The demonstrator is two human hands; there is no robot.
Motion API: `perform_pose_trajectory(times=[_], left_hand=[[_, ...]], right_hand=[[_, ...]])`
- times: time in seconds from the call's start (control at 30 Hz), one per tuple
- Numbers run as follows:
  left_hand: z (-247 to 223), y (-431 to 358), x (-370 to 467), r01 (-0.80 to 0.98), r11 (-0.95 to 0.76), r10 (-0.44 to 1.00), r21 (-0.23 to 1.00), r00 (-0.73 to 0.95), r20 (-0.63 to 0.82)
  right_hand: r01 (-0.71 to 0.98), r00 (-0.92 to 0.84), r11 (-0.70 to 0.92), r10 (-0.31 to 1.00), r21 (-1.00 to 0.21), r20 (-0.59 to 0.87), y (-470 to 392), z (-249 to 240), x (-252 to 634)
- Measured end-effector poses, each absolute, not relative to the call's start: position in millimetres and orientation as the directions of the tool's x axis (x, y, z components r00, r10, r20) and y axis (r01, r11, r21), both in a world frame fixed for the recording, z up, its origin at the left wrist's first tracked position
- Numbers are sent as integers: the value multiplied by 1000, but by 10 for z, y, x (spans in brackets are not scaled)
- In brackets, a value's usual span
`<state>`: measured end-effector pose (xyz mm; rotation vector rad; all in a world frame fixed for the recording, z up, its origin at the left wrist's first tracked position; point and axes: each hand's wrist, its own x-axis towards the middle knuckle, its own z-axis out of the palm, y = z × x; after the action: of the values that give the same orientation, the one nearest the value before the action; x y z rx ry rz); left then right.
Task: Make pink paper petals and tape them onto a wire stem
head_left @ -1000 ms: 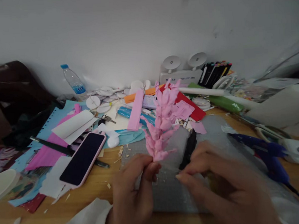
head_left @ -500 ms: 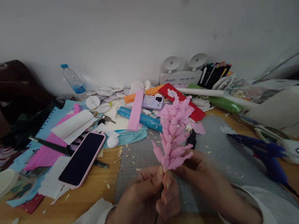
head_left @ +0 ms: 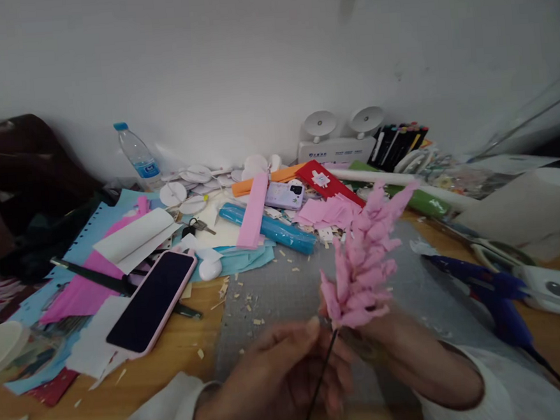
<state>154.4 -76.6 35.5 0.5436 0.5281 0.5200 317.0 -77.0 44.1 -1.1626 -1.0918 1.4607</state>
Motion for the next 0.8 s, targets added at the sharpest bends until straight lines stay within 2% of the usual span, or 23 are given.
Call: perform_pose_trajectory(times=[0.07,0.13,0.2,0.27,0.33,0.37,0.4,0.47,0.57,0.67,0.8], left_hand=[[434,-763,1461,-219,512,759,831,568,-318],[504,-771,1398,6,190,907,982,383,-178],[555,-774,1380,280,-132,950,951,310,40],[590,-755,1412,453,-370,906,811,368,208],[620,-713,1473,513,-498,854,699,431,292],[636,-686,1505,517,-517,844,682,442,305],[655,-658,1533,509,-509,847,695,439,299],[693,-604,1570,435,-408,876,803,434,210],[712,-543,1579,183,-44,862,982,503,-55],[645,-525,1565,-50,265,805,963,562,-192],[506,-579,1568,-219,384,837,897,492,-238]], right_hand=[[-237,-114,-215,975,-948,-192,-750,462,3179],[-260,-30,-207,978,-943,-207,-730,471,3174],[-212,45,-193,977,-958,-207,-716,467,3163],[-162,103,-178,975,-971,-196,-706,466,3155],[-130,155,-145,974,-981,-164,-697,486,3156],[-126,179,-118,974,-985,-140,-694,505,3160],[-130,194,-92,974,-987,-116,-692,530,3165],[-155,182,-57,980,-986,-85,-697,586,3174],[-191,105,-64,991,-980,-85,-722,642,3173],[-184,86,-40,995,-982,-57,-733,625,3147],[-92,95,5,995,-996,-4,-696,545,3096]])
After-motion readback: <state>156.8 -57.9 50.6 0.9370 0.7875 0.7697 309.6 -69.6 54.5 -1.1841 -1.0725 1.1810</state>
